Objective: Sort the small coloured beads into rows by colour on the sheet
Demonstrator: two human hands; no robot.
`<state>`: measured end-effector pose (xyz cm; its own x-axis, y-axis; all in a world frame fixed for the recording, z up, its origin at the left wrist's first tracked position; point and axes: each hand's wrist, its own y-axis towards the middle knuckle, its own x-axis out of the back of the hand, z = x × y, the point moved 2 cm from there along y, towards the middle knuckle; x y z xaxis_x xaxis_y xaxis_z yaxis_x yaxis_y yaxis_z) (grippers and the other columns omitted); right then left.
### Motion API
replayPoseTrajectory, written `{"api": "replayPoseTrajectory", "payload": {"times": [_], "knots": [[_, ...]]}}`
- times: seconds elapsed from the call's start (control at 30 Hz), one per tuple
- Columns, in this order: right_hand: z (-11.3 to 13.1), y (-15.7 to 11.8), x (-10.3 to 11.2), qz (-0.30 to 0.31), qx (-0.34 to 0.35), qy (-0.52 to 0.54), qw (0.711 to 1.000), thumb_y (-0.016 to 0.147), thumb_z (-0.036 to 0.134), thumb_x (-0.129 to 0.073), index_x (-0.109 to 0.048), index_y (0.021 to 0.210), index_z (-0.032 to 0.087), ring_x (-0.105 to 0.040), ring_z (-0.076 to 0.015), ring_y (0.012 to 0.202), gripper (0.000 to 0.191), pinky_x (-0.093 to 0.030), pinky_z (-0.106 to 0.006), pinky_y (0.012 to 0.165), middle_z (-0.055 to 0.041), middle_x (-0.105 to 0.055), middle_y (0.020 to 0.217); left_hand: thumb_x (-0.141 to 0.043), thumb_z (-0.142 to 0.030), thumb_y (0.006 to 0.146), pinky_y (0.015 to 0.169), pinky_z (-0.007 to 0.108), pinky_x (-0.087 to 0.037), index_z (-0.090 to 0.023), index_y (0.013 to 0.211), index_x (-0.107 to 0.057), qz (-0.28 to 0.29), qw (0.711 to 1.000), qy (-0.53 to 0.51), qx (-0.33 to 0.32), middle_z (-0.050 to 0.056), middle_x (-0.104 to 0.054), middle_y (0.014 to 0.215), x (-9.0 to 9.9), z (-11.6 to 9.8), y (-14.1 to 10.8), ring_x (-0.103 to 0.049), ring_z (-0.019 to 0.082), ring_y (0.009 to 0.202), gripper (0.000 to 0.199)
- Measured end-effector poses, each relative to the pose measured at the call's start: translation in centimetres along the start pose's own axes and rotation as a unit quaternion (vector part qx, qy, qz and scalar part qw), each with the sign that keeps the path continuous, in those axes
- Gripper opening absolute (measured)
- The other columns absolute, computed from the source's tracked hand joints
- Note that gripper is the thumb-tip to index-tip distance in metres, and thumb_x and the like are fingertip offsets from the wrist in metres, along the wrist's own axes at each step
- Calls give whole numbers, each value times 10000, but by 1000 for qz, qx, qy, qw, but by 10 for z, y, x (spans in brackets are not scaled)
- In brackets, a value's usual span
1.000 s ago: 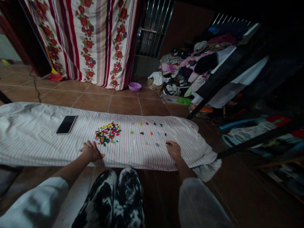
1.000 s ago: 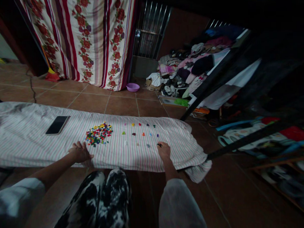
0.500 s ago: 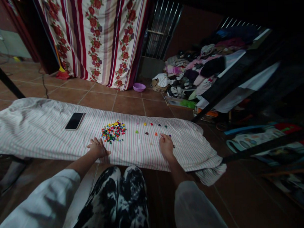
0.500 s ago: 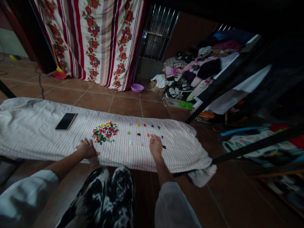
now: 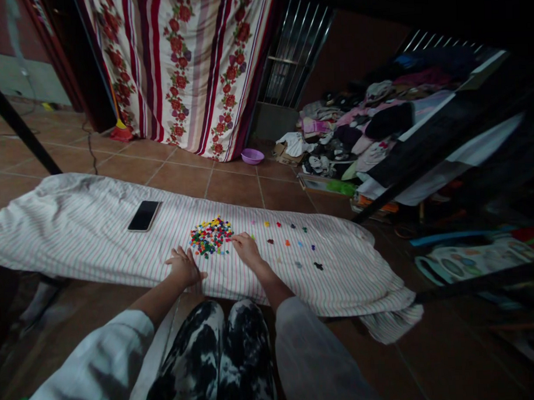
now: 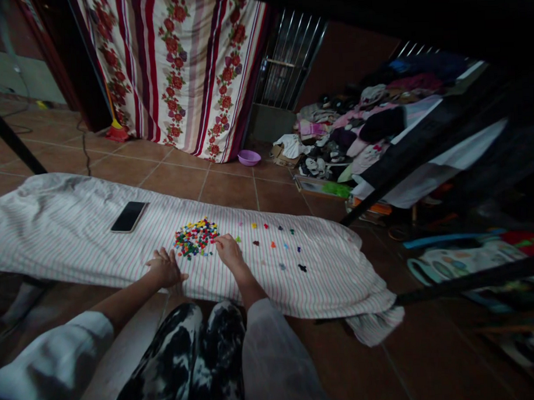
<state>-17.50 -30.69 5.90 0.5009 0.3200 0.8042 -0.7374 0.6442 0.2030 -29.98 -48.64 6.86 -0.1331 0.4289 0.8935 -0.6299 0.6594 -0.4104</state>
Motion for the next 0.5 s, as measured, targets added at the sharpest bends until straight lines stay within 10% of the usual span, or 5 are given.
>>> {"api": "replayPoseTrajectory", "payload": {"times": [0.5], "knots": [[48, 52, -36, 80, -15, -130, 988, 931, 207, -457, -746, 1053, 262, -496, -227, 1066, 318, -384, -316, 937, -94, -632, 1048, -362, -745, 806, 894, 644, -407, 0, 1481, -171, 9, 1000, 16, -11, 347, -153, 1524, 9, -4, -7, -185, 557, 1390, 1024]]}}
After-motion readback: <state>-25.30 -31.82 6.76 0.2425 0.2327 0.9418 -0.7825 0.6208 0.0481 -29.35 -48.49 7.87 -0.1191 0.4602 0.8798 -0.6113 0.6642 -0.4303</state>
